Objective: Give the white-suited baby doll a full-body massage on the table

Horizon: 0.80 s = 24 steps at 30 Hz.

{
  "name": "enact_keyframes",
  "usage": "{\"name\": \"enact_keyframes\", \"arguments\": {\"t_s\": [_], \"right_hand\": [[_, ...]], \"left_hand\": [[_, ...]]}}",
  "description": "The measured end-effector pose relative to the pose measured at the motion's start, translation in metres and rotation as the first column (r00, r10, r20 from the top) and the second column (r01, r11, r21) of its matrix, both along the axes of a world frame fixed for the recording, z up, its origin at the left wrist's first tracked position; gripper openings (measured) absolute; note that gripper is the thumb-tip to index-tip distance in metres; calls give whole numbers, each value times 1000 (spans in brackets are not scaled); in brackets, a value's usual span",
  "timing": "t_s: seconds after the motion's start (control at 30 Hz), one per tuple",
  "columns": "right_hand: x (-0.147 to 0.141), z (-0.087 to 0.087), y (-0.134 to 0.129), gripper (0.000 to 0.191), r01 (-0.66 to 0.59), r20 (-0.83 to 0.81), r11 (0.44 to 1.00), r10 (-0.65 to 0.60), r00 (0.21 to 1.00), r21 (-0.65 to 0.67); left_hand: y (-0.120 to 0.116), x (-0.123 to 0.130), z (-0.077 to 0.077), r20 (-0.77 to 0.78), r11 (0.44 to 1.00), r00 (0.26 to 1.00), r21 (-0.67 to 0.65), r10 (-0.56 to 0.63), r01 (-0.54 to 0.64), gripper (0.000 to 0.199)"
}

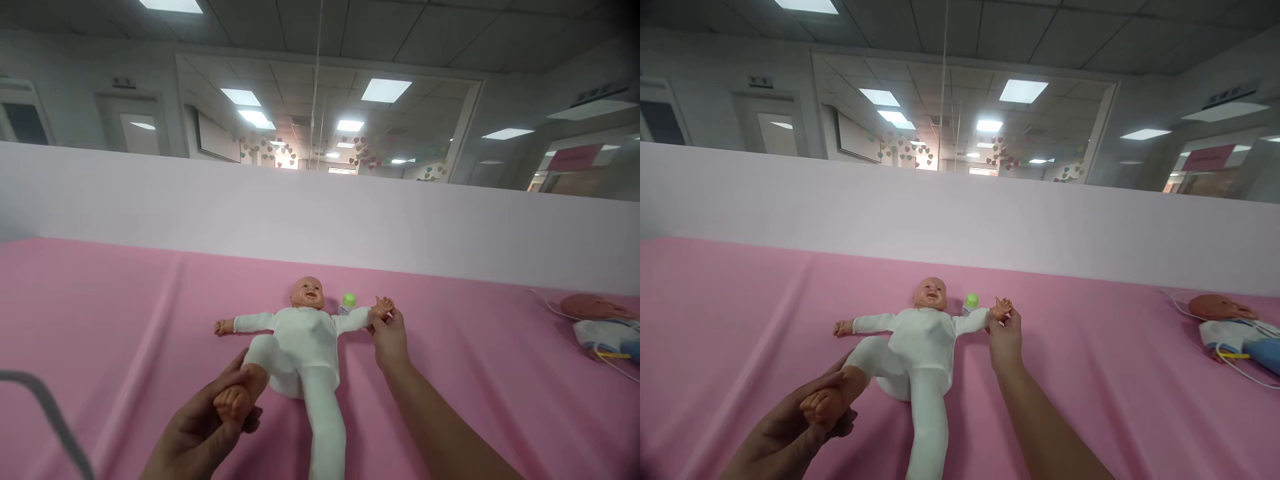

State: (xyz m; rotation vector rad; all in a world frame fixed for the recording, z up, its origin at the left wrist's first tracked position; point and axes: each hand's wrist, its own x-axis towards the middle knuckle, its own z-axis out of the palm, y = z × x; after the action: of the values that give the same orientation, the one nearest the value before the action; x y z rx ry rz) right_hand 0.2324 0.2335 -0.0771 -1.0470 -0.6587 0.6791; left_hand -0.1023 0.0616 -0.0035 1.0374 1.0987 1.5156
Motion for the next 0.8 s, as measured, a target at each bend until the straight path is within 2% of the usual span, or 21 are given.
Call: {"name": "enact_keyframes", "arguments": {"t_s": [0.13, 0.27, 0.33, 0.43, 0.5, 0.57, 0.63, 0.7, 0.8], "right_hand": [[-20, 21, -12, 76, -5, 227, 1000, -1, 974, 27], [-52, 39, -22, 67, -146, 464, 983, 78, 883, 111], [-67, 44, -24, 59, -192, 632, 979, 110, 767, 64], [-85, 47, -24, 51, -234, 860, 972, 135, 493, -18], [-94, 47, -24, 50, -279, 940, 958, 156, 304, -68], [-100, 48, -25, 50, -305, 970, 944, 179, 166, -122], [-105, 49, -27, 46, -308, 977, 937, 198, 79, -164], [-107, 50, -29, 45, -307, 978, 933, 206, 31, -187], [-108, 49, -29, 45, -306, 979, 935, 200, 35, -180]], "left_hand": [[20, 6, 9, 39, 989, 989, 38, -144, 143, 45], [44, 9, 9, 52, 960, 959, 35, -278, 276, 47], [55, 9, 3, 26, 936, 935, 27, -353, 352, 48], [66, 12, -9, 7, 900, 901, 32, -435, 434, 47], [71, 16, -16, 24, 887, 887, 53, -461, 460, 46], [72, 19, -21, 19, 871, 873, 68, -488, 486, 45], [73, 23, -23, -18, 855, 858, 78, -513, 513, 42], [74, 24, -23, -47, 848, 854, 98, -518, 520, 40], [76, 24, -24, -44, 856, 863, 114, -503, 505, 39]]}}
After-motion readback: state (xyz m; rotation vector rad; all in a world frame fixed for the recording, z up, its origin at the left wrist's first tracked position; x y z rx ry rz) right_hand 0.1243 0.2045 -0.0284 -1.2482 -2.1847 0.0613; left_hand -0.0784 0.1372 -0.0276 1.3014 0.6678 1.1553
